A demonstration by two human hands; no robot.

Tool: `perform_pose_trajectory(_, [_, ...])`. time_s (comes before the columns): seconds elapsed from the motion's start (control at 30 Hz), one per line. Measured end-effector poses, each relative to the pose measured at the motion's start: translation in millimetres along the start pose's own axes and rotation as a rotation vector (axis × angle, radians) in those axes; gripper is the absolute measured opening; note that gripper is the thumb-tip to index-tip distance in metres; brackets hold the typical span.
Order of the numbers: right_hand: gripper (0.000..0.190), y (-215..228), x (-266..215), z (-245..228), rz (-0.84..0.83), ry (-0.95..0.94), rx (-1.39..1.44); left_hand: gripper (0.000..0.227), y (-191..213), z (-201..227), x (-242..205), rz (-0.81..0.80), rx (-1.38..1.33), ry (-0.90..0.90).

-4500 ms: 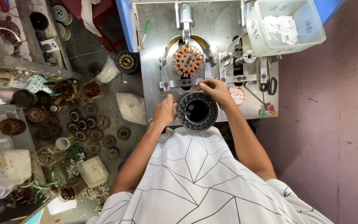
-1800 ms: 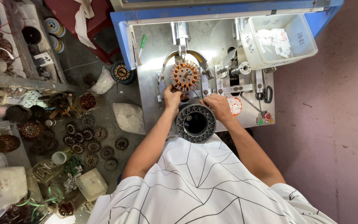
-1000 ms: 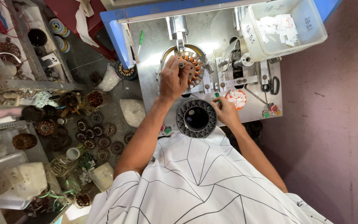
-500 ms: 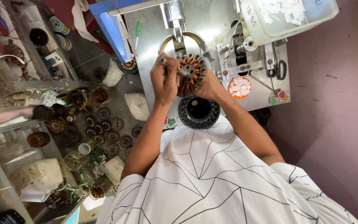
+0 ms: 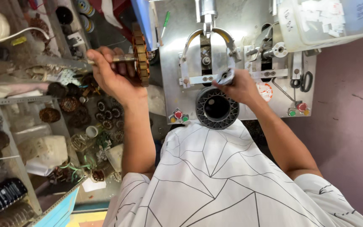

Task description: The person assembles small metal components on a workbench using a specialized machine. They place a cylindrical part into the machine, operate the controls, and then use a caliper to measure the part. The person continues to handle and assemble multiple small metal pieces by hand.

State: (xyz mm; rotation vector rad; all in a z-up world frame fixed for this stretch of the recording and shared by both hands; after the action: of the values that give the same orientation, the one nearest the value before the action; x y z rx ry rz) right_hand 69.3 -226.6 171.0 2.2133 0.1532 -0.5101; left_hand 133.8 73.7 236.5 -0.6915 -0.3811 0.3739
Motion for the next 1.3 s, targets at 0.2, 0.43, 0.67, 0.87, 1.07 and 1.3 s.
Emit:
perform_pose_trajectory(0.2, [0.032,-28.1,51.0,-2.1,-0.011,0.206,0.425,0.039,-22.7,15.9,-31.9,-0.079,-0.306,0.096])
perform_pose_trajectory(0.43, [0.022,-66.8,105.7,12.2,0.061,0.437,0.383,0.035,-32.8,26.8,-62.7,0.024,-0.257,0.103])
perform_pose_trajectory(0.67, [0.026,-93.5,125.8,41.3,-0.126,0.034,0.655,0.037,-23.4,35.2,-72.4,-0.077,-0.173,0.016])
perform_pose_trajectory(0.87, [0.028,-94.6,115.1,51.5,0.023,0.133,0.617,0.039,-22.2,40.1,-70.3,-0.2,-0.221,0.042])
perform_pose_trajectory(1.07, [0.027,-91.0,109.5,51.4,0.09,0.245,0.504,0.041,-22.7,41.7,-74.3,-0.295,-0.248,0.092])
perform_pose_trajectory(1.3, [0.023,-97.7,108.6,56.2,0.199,0.415,0.308,0.04,-26.2,33.3,-79.3,-0.288,-0.294,0.142])
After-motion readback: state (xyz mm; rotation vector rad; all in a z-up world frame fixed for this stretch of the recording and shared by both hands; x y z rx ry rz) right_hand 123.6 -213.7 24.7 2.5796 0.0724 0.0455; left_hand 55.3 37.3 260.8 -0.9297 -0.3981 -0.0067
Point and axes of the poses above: each hand's wrist, its own x-axis towards the middle knuckle, its own y-axis out of the back of the hand, z = x × y, the point moved 1 cm from there along x, towards the middle knuckle, and after that the axes turned 9 degrees about -y, right-handed, at the moved point
